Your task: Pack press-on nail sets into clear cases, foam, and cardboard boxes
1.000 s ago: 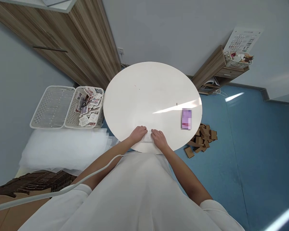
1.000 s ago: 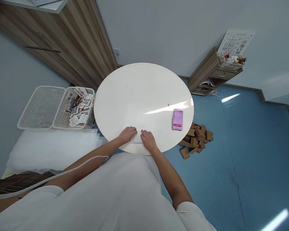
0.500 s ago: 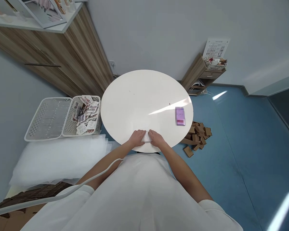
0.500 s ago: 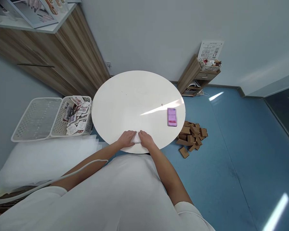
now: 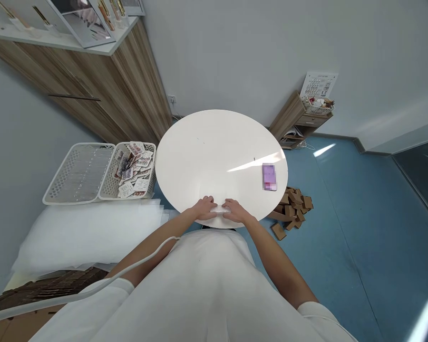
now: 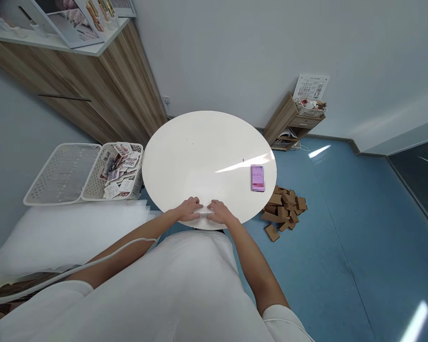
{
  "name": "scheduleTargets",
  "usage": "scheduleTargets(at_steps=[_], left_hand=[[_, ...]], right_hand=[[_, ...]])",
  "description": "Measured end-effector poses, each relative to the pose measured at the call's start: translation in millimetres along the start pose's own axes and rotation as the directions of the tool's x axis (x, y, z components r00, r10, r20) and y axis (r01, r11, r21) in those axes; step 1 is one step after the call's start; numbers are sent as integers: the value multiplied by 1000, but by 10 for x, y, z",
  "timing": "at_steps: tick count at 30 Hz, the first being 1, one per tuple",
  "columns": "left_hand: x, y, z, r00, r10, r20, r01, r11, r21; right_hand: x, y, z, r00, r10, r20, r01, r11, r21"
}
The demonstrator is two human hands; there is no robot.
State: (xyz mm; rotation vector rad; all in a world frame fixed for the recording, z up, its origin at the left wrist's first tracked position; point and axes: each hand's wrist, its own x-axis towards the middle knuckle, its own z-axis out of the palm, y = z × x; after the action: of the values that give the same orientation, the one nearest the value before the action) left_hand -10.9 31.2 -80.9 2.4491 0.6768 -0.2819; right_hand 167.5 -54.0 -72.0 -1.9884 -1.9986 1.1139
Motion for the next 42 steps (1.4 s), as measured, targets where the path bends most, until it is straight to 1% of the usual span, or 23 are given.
scheduleTargets(at_steps=[2,4,6,8,10,13,16,19,20,22,24,27,31,33,34,36,37,38,39,40,41,42], left_hand=[[59,-47,-38,998,-52,28,55,993,-104],[114,-104,-79,992,-113,60,124,966,-225],[154,-175,-122,983,-159,89,179,936,-303],[176,-260,-163,978,-182,100,205,920,-334],[182,-349,-200,974,-206,99,228,901,-368],[177,-462,-228,964,-251,90,265,868,-420],[173,-520,-205,957,-269,104,285,830,-479],[176,-532,-150,952,-289,101,295,776,-557],[177,-531,-132,946,-309,97,310,779,-544],[181,-530,-105,928,-363,87,361,814,-455],[185,-529,-90,908,-412,80,412,839,-355],[190,-520,-78,887,-456,71,457,844,-282],[166,-458,-69,861,-502,77,507,840,-195],[132,-393,-73,842,-535,75,539,828,-156],[112,-352,-80,831,-554,43,555,822,-131],[74,-260,-99,823,-562,-87,558,827,-63],[62,-214,-110,834,-526,-169,530,848,-22],[58,-170,-120,856,-457,-240,476,879,23],[64,-133,-125,888,-364,-281,397,915,68],[79,-102,-126,922,-263,-285,303,947,106],[104,-81,-119,949,-169,-265,210,968,136],[136,-67,-106,969,-96,-229,133,979,155]], right_hand=[[49,12,-67,1000,29,0,-29,999,16],[112,24,-130,998,51,35,-52,998,39],[177,41,-174,997,54,51,-57,996,72],[232,68,-193,998,62,28,-65,990,125],[272,108,-190,995,99,-1,-97,977,189],[308,175,-170,988,156,-4,-149,954,260],[327,226,-157,982,186,-5,-177,941,287],[333,253,-147,978,210,-10,-195,920,341],[332,259,-141,975,220,-21,-198,911,361],[329,274,-123,963,260,-66,-214,894,395],[325,297,-96,934,335,-126,-256,871,418],[321,337,-48,882,436,-179,-327,839,434],[312,350,19,829,504,-244,-387,830,401],[297,320,50,812,486,-323,-376,859,348],[287,297,63,799,463,-383,-363,880,307],[263,243,81,766,383,-516,-328,924,199],[251,216,87,764,318,-561,-297,946,132],[240,192,93,783,236,-575,-248,967,59],[233,173,99,821,142,-554,-181,983,-15],[228,160,106,864,49,-502,-105,991,-85],[228,153,116,901,-31,-433,-35,989,-143],[231,151,128,928,-88,-363,20,982,-188]])
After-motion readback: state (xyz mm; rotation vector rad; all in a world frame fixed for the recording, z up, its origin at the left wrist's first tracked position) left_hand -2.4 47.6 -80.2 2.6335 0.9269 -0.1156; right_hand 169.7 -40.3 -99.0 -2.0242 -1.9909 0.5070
